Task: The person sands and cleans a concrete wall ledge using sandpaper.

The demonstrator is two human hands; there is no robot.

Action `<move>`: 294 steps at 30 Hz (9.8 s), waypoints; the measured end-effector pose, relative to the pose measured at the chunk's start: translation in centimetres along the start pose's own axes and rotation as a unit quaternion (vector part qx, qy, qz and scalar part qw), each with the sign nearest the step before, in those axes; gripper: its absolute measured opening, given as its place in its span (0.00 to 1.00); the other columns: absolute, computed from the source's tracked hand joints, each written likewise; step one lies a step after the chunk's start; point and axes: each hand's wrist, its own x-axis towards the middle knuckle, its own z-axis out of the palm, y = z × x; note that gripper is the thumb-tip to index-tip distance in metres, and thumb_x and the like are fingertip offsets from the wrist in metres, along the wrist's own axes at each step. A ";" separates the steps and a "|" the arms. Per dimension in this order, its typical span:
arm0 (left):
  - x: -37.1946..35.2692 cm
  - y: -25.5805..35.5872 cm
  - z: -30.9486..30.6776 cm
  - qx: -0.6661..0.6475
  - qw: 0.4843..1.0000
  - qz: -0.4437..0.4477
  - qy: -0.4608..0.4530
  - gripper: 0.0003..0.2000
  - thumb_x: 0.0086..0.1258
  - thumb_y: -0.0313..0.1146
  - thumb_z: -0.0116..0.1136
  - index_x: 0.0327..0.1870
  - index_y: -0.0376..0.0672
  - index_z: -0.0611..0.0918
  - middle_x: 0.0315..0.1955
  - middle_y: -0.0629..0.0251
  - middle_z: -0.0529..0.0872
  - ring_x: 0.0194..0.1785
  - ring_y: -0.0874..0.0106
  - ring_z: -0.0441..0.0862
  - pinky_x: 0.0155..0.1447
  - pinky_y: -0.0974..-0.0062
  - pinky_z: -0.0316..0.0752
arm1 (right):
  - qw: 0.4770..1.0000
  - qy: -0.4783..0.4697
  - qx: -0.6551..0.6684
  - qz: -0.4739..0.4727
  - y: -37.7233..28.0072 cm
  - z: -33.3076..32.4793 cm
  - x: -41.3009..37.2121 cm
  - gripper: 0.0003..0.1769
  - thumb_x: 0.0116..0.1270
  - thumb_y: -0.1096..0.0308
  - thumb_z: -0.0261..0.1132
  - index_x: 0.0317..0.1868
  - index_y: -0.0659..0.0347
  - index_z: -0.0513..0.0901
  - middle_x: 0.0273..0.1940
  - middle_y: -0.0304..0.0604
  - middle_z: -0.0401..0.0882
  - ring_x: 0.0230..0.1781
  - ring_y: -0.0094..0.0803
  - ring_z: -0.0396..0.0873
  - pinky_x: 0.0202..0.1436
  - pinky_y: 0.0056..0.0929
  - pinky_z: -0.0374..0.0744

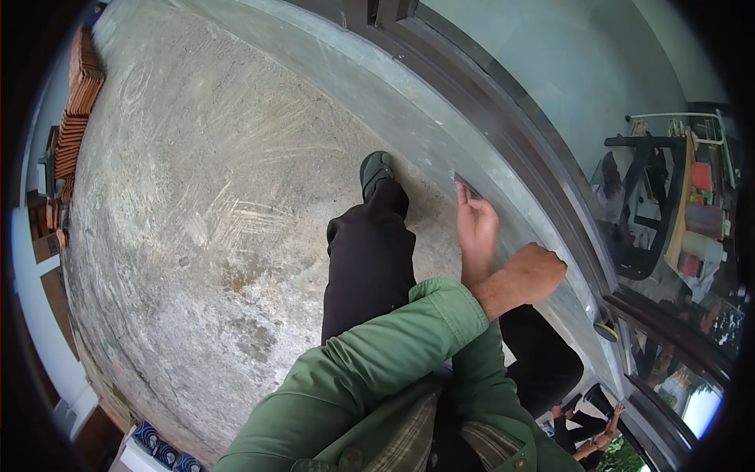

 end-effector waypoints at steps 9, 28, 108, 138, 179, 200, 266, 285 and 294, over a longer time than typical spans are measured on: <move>0.1 0.3 0.4 -0.004 1.000 0.007 0.026 0.07 0.57 0.27 0.60 0.37 0.37 0.82 0.29 0.56 0.86 0.38 0.58 0.86 0.46 0.61 0.78 | 1.000 -0.017 -0.009 -0.003 2.0 -0.1 2.5 0.30 0.54 0.90 0.48 0.61 0.72 0.68 0.61 0.53 0.70 0.67 0.50 0.67 0.75 0.46 0.64; -0.3 0.7 0.8 -0.016 0.998 -0.010 0.055 0.07 0.63 0.31 0.54 0.35 0.40 0.83 0.24 0.62 0.85 0.34 0.63 0.86 0.46 0.64 0.76 | 0.999 0.036 -0.026 0.010 2.2 -7.4 5.8 0.35 0.51 0.91 0.45 0.65 0.76 0.64 0.67 0.57 0.63 0.72 0.51 0.61 0.80 0.48 0.58; -1.8 -2.2 -3.7 -0.237 0.885 -0.215 0.337 0.08 0.63 0.35 0.59 0.30 0.39 0.79 0.24 0.55 0.84 0.31 0.55 0.84 0.36 0.60 0.76 | 0.978 -0.207 0.027 0.026 -7.0 -0.8 -5.7 0.27 0.76 0.65 0.45 0.71 0.69 0.59 0.68 0.56 0.65 0.69 0.48 0.66 0.72 0.47 0.67; -11.4 -10.2 -12.3 0.013 0.829 -0.367 0.421 0.13 0.59 0.38 0.59 0.38 0.37 0.82 0.37 0.45 0.86 0.44 0.47 0.83 0.49 0.56 0.78 | 0.739 -0.027 -0.652 -0.167 -31.1 -8.5 -24.1 0.19 0.76 0.64 0.57 0.63 0.63 0.73 0.53 0.46 0.80 0.47 0.32 0.82 0.50 0.27 0.78; -2.6 -17.6 -13.1 -0.532 0.592 -0.361 0.486 0.57 0.62 0.80 0.28 0.76 0.37 0.31 0.78 0.54 0.31 0.81 0.59 0.33 0.80 0.55 0.34 | 0.637 0.020 -0.764 -0.098 -29.4 -16.0 -19.5 0.16 0.72 0.68 0.60 0.55 0.66 0.78 0.42 0.44 0.83 0.37 0.28 0.80 0.46 0.28 0.78; -5.6 -14.8 -17.5 -0.642 0.591 -0.191 0.450 0.52 0.64 0.78 0.21 0.78 0.44 0.37 0.78 0.49 0.37 0.80 0.51 0.34 0.77 0.43 0.29 | 0.617 0.034 -0.780 -0.096 -28.6 -14.5 -19.7 0.17 0.73 0.61 0.60 0.53 0.66 0.79 0.39 0.45 0.84 0.37 0.29 0.81 0.46 0.29 0.78; -3.2 -16.4 -10.4 -0.656 0.533 -0.230 0.483 0.52 0.64 0.79 0.28 0.79 0.45 0.43 0.78 0.56 0.46 0.80 0.59 0.43 0.79 0.58 0.35 | 0.681 0.052 -0.726 -0.077 -29.5 -15.0 -19.3 0.31 0.79 0.45 0.45 0.55 0.65 0.79 0.42 0.42 0.82 0.36 0.27 0.79 0.41 0.27 0.76; -3.6 -16.5 -9.8 -0.686 0.520 -0.245 0.447 0.50 0.65 0.78 0.27 0.79 0.49 0.41 0.79 0.61 0.45 0.80 0.62 0.42 0.79 0.60 0.35 | 0.679 0.035 -0.729 -0.083 -29.3 -14.4 -19.3 0.33 0.79 0.43 0.43 0.55 0.66 0.79 0.42 0.43 0.82 0.37 0.28 0.80 0.42 0.27 0.76; -3.7 -14.0 -10.0 -0.702 0.522 -0.230 0.426 0.56 0.63 0.79 0.28 0.77 0.34 0.40 0.77 0.49 0.45 0.80 0.56 0.41 0.79 0.55 0.35 | 0.681 0.032 -0.726 -0.091 -29.0 -14.7 -19.7 0.33 0.79 0.42 0.43 0.55 0.66 0.79 0.41 0.43 0.82 0.37 0.28 0.80 0.42 0.28 0.76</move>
